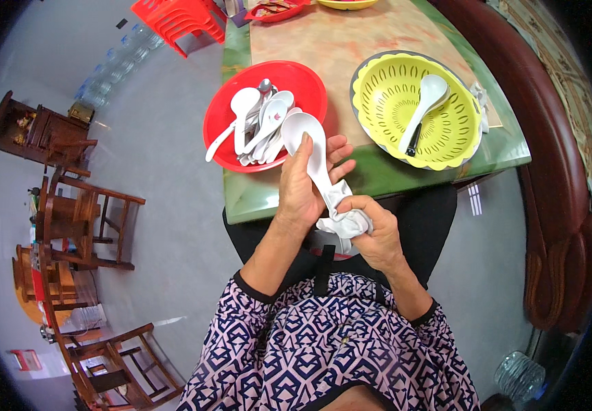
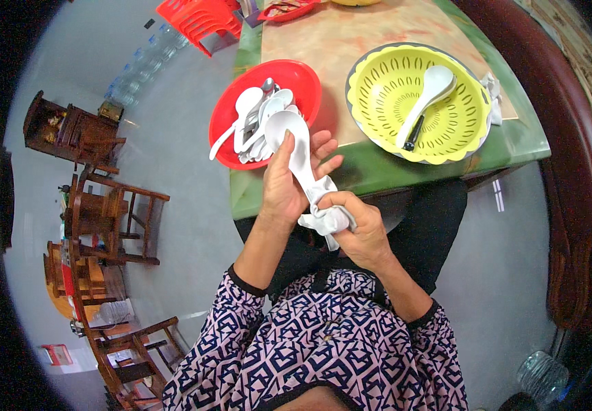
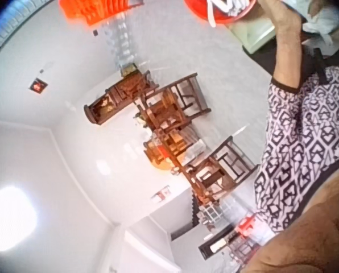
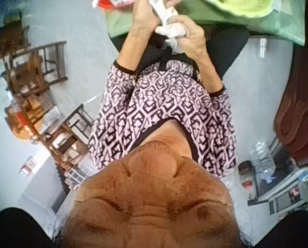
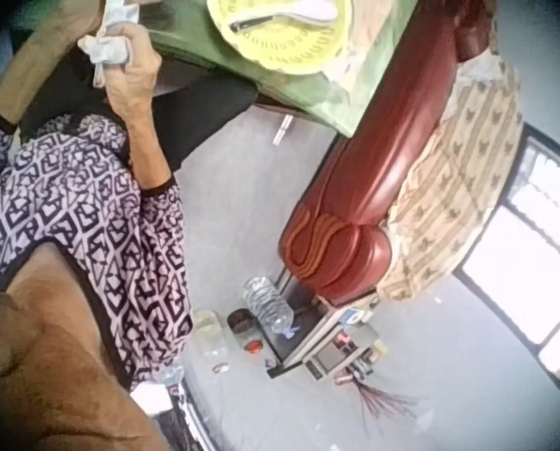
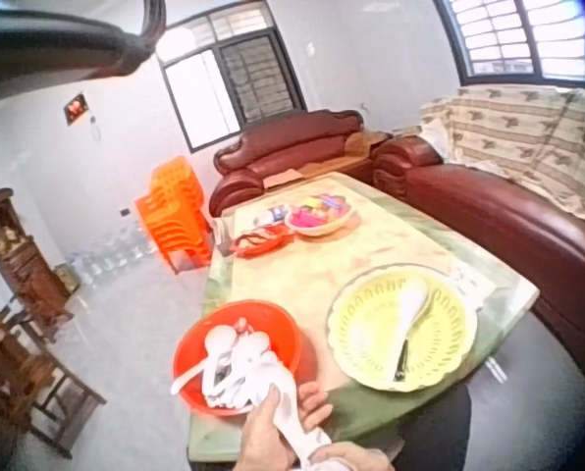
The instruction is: The person sits on the floor and wipes white plastic spoons and a metal spoon with a white cloth, placing them into a red bowl. They then wipe the table surface and a nearby cabinet, and finally wipe a blue and orange box.
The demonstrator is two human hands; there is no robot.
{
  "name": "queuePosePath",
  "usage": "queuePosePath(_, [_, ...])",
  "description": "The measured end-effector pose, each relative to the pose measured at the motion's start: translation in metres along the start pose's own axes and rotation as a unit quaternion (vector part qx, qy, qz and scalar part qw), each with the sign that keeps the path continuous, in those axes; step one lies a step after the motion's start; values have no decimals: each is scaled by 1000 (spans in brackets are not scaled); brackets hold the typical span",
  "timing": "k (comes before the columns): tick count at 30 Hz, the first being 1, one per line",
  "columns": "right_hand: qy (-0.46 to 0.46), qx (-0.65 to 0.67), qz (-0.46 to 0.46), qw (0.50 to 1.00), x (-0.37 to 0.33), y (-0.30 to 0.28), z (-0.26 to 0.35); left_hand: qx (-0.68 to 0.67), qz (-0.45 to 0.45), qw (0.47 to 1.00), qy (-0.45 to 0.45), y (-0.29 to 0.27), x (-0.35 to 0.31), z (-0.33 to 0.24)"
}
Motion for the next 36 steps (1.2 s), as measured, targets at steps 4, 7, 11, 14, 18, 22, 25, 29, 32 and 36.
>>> queuePosePath(4, [-121,-142,-12,982,14,14,30,-6,-15,999,40,-3,2,-3])
queuePosePath(7, [-171,-164,-20,971,24,23,38,18,-28,998,60,2,2,-16])
queuePosePath(11, [-194,-187,-24,963,16,32,36,-18,-49,996,70,-7,7,-35])
queuePosePath(14, [-203,-199,-25,958,4,35,37,-60,-63,994,64,-18,9,-39])
queuePosePath(18, [-217,-184,-36,958,-13,30,29,-124,-53,989,63,-27,15,-41])
queuePosePath(22, [-201,-156,-13,967,-26,20,20,-155,-37,985,59,-29,18,-44])
queuePosePath(25, [-145,-74,7,987,-25,14,18,-124,-52,989,68,-26,13,-43])
queuePosePath(29, [-204,-170,-16,964,-6,23,35,-80,-51,994,57,-18,3,-19])
queuePosePath(32, [-177,-152,-49,971,9,23,28,-48,-44,994,90,-12,-6,-22])
queuePosePath(36, [-26,-55,-77,995,37,21,9,26,-66,990,118,-12,-14,-25])
Point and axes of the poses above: each hand's wrist, its own x-axis towards the middle knuckle, its own y-axis out of the palm, z = x × y, the point moved 9 cm from there along x, towards the middle knuckle, and after that the axes turned 5 degrees about -z, right-handed, at the moved point
